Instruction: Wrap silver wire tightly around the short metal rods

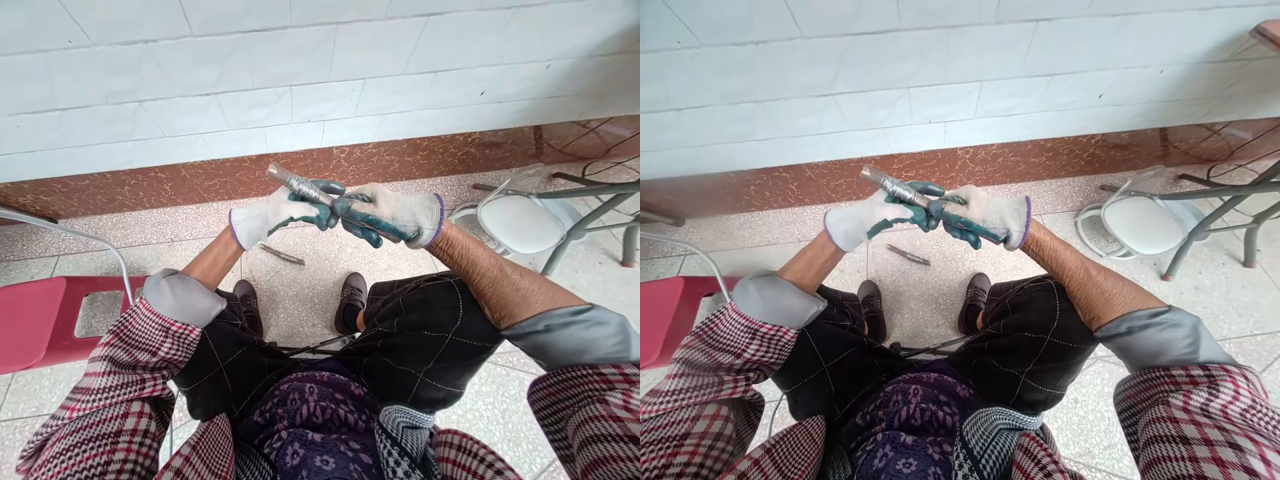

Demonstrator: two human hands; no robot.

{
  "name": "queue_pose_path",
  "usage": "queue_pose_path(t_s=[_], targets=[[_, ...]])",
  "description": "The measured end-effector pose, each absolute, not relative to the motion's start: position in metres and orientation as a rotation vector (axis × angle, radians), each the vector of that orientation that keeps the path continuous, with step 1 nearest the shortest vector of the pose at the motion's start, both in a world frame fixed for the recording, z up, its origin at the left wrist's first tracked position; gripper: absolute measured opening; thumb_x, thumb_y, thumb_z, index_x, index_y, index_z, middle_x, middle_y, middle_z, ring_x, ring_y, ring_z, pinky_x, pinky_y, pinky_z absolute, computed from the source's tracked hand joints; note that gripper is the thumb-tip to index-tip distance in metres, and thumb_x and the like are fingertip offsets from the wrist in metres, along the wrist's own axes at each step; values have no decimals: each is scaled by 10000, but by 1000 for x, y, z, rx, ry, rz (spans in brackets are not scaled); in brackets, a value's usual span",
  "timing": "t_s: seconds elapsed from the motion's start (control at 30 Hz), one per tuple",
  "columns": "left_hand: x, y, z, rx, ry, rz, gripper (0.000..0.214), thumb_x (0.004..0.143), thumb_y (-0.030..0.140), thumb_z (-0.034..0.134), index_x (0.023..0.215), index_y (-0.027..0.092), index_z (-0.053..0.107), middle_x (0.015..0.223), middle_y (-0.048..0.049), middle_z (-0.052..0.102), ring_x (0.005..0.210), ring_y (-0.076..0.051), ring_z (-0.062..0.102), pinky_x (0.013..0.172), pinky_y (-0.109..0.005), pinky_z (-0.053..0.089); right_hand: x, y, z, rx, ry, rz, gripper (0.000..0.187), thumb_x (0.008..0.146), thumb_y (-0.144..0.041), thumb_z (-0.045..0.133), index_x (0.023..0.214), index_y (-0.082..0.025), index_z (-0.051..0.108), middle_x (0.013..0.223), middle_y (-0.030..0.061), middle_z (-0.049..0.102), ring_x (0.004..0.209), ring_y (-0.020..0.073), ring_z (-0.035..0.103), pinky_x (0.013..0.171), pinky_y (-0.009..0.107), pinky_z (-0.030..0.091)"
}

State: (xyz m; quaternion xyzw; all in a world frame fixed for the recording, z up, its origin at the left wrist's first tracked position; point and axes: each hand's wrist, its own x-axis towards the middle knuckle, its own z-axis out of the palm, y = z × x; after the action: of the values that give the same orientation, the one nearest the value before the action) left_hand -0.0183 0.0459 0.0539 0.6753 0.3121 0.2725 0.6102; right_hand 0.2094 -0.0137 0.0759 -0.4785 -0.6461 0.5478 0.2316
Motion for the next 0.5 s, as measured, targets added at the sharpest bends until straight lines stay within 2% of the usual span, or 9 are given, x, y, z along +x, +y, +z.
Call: queue_pose_path(t_s=[0.1, 0.17, 0.27, 0.33, 0.4, 0.5], targets=[[-6, 37, 68, 1465, 688, 636, 108, 820, 82, 739, 925, 108, 739, 944, -96, 739, 880, -204, 689, 887, -366, 577, 211, -10, 79, -1331, -1799, 1364, 404, 968, -539, 731, 841, -161, 666, 687, 34, 618, 511, 110, 533, 430, 243, 437], [5, 34, 74, 1403, 779, 679, 62, 842, 68, 740, 888, 101, 715, 887, -88, 719, 809, -179, 670, 842, -353, 579, 211, -7, 83, -1357, -1772, 1169, 333, 936, -476, 781, 999, -160, 695, 832, 61, 678, 648, 142, 599, 532, 258, 500], [22, 36, 80, 1283, 830, 728, 38, 892, 86, 728, 893, 100, 693, 828, -71, 700, 740, -159, 659, 801, -346, 584, 208, -6, 90, -1404, -1736, 903, 418, 935, -438, 770, 1258, -195, 662, 1045, 91, 715, 888, 210, 655, 680, 299, 543], [29, 39, 81, 1217, 794, 754, 33, 928, 86, 679, 906, 110, 683, 809, -60, 697, 718, -151, 661, 774, -332, 583, 208, -6, 91, -1432, -1749, 783, 433, 955, -448, 731, 1307, -211, 645, 1093, 94, 711, 964, 230, 654, 710, 309, 540], [31, 42, 79, 1178, 760, 764, 95, 949, 70, 616, 893, 122, 673, 742, -40, 669, 667, -141, 645, 730, -319, 576, 212, -5, 88, -1441, -1728, 732, 414, 974, -478, 689, 1286, -206, 656, 1018, 79, 694, 896, 209, 640, 663, 293, 523], [25, 45, 69, 1192, 745, 716, 156, 940, 52, 569, 902, 123, 703, 660, -21, 628, 591, -133, 598, 677, -313, 560, 220, -1, 79, -1456, -1570, 833, 453, 981, -561, 643, 1233, -185, 661, 769, 9, 580, 620, 141, 515, 485, 255, 428]])
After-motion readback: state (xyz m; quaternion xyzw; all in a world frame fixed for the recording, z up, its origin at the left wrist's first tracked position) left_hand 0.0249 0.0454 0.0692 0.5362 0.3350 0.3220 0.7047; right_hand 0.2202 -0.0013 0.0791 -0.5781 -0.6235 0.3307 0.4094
